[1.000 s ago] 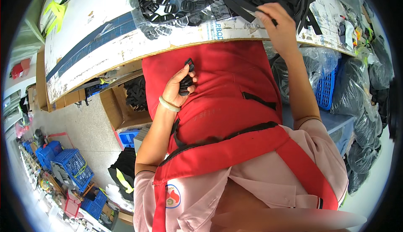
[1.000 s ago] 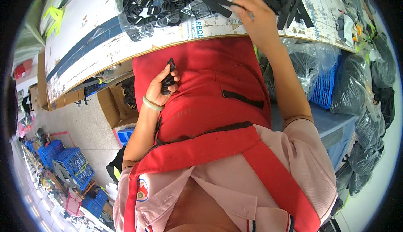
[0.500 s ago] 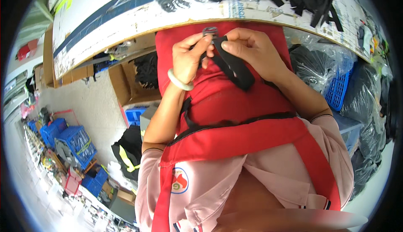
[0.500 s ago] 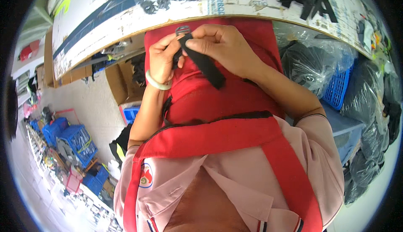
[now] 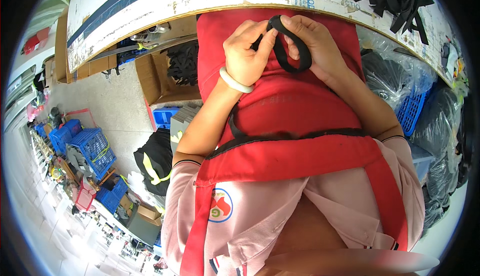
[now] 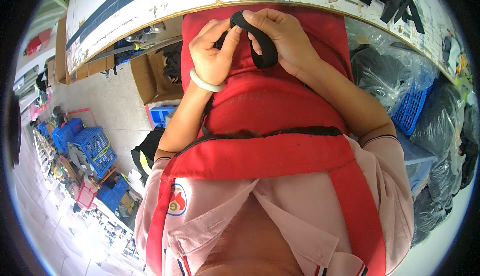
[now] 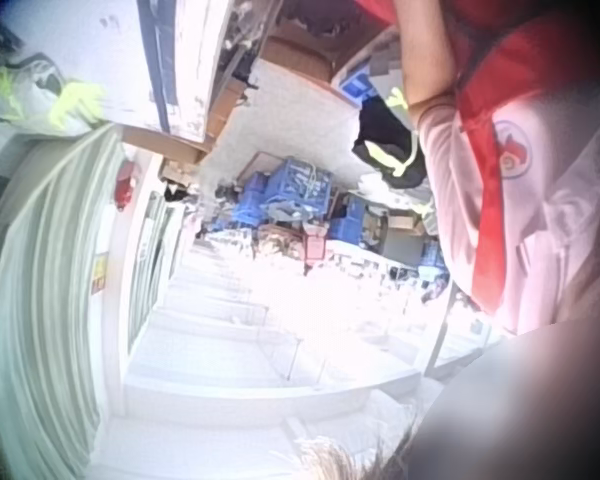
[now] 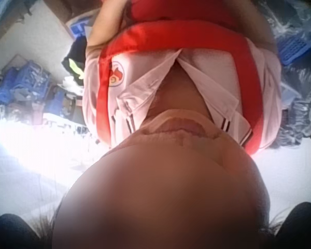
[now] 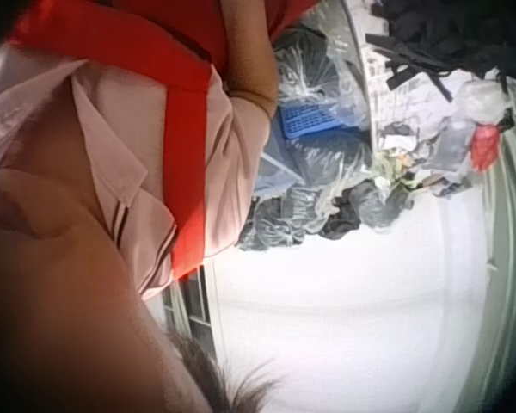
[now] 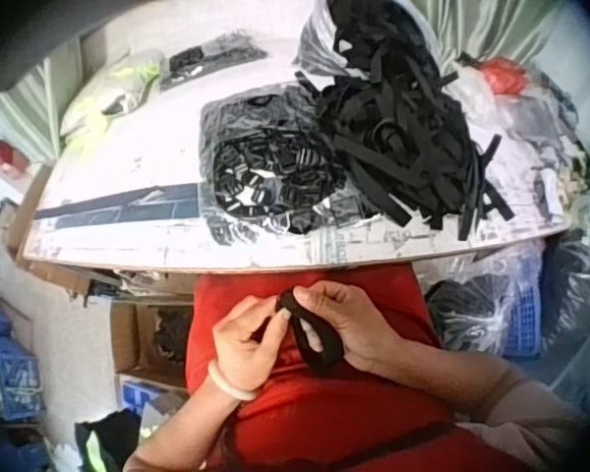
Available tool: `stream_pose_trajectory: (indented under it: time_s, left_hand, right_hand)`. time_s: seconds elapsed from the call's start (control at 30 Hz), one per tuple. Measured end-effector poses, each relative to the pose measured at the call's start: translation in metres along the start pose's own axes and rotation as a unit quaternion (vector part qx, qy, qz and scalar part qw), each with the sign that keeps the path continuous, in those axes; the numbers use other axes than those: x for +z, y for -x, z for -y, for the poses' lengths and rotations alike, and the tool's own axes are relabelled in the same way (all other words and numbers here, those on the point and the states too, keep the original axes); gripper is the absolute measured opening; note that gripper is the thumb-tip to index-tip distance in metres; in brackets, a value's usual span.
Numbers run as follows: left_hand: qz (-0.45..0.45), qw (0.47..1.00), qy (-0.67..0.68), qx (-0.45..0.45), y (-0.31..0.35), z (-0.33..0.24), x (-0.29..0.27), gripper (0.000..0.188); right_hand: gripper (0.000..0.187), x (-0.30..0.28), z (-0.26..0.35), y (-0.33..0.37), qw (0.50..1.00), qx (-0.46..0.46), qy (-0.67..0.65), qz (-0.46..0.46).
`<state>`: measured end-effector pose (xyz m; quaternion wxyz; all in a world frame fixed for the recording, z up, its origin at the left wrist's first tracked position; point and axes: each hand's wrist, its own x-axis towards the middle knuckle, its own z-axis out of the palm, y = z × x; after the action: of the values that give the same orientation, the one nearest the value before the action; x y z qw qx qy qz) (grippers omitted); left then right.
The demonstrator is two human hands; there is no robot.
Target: The person is inspecting and testing black plastic buckles on nylon straps, likely as part of a manufacturing quality control process.
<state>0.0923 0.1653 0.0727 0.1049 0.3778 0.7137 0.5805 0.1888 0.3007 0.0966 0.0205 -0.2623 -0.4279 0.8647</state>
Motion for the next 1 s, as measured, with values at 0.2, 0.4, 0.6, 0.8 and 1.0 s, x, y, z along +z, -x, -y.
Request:
stream_pose_trajectory:
  time_s: [0.2,0.4,0.6,0.8,1.0]
  left_hand:
    - [-0.032,0.998,-0.027,0.052,-0.001,0.008,0.007,0.017]
    - [0.003,0.992,-0.099,0.073,0.000,0.023,0.006,0.016]
    - [0.073,0.980,0.120,-0.138,0.008,0.020,-0.007,0.018]
    - [0.083,0.771,0.465,-0.428,0.008,0.026,-0.010,0.026]
    - [0.039,0.797,0.458,-0.391,0.006,0.019,-0.005,0.019]
  right_hand:
    - [0.024,-0.009,-0.005,-0.007,0.997,0.025,-0.077,0.012]
    - [0.027,-0.022,-0.022,-0.025,0.999,-0.024,-0.028,-0.011]
    - [0.028,-0.030,-0.007,-0.021,0.991,0.044,0.007,0.123]
    - [0.020,-0.028,-0.019,-0.022,0.975,-0.047,0.208,0.063]
    - [0.015,-0.024,-0.026,-0.026,0.933,-0.247,0.258,0.029]
